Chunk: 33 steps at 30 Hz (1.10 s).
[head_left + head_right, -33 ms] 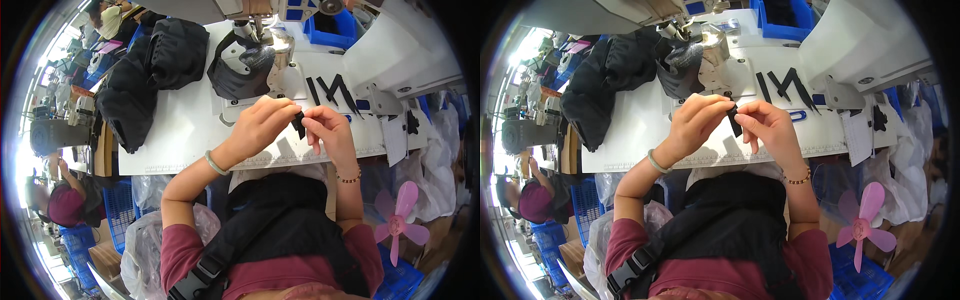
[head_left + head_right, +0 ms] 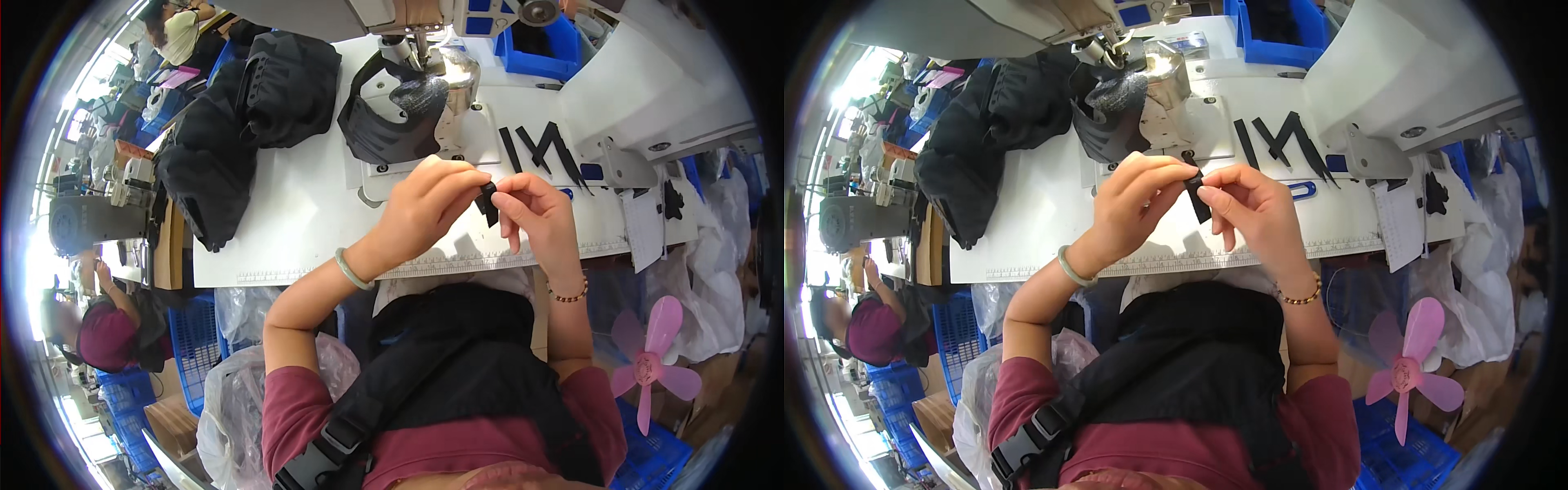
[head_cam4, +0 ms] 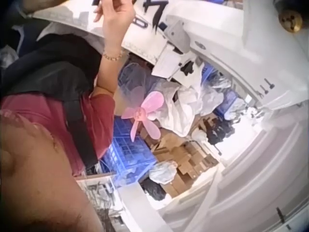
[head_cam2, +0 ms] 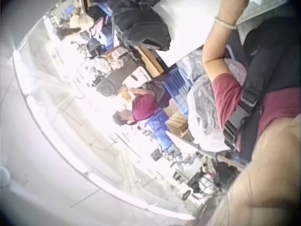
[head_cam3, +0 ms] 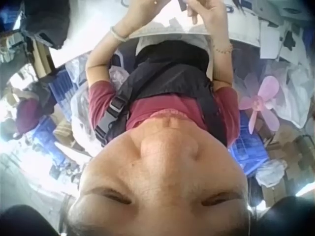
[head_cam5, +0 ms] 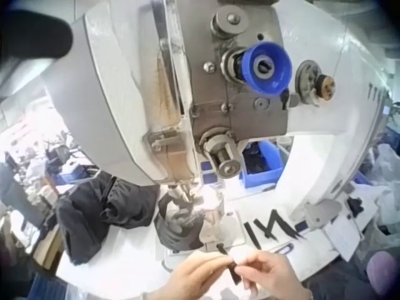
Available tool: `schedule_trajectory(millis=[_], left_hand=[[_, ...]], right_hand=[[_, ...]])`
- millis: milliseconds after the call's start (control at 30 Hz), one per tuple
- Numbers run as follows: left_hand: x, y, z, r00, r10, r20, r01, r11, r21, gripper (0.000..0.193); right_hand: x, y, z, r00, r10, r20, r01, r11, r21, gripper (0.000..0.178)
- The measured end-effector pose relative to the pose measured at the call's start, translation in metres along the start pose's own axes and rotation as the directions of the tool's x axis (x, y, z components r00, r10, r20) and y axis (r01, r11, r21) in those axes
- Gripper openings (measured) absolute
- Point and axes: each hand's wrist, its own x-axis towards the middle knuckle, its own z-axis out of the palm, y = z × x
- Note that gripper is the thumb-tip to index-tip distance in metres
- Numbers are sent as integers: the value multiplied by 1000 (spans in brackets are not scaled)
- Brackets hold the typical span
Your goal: Stitch shoe upper components together using an industrial sewing machine.
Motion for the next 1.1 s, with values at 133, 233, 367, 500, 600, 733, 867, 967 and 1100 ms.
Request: schedule_trajectory(millis=[133, 233, 367, 500, 600, 733, 867, 967, 1100], left_hand=[[-1, 18, 3, 867, -475, 148, 475, 700, -533, 20], [-1, 22, 2, 906, -415, 90, 396, 750, -530, 20], [-2, 20, 8, 888, -459, -24, 389, 779, -492, 17], [-3, 18, 8, 851, -526, -9, 449, 736, -506, 15], [-4, 17, 7, 840, -543, 4, 465, 714, -524, 13], [-4, 18, 6, 836, -548, -10, 448, 692, -566, 10], [-2, 23, 7, 810, -586, -18, 448, 639, -626, 8], [-2, 27, 10, 747, -664, -25, 386, 464, -797, 7], [3, 27, 1, 688, -722, 74, 403, 295, -866, 7]], right_hand=[[-4, 4, 15, 974, -197, -114, 193, 980, -51, 9], [-2, 7, 21, 956, -256, -145, 251, 966, -55, 8], [0, 11, 24, 953, -268, -142, 263, 963, -54, 8], [3, 9, 24, 957, -261, -129, 260, 965, -24, 8], [4, 5, 26, 963, -238, -130, 237, 971, -22, 8], [4, 4, 27, 959, -252, -132, 232, 961, -152, 8], [14, 12, 29, 863, -491, -119, 411, 820, -399, 10], [11, 11, 41, 916, -362, -172, 312, 913, -262, 11], [12, 10, 36, 917, -374, -141, 371, 927, -43, 14]])
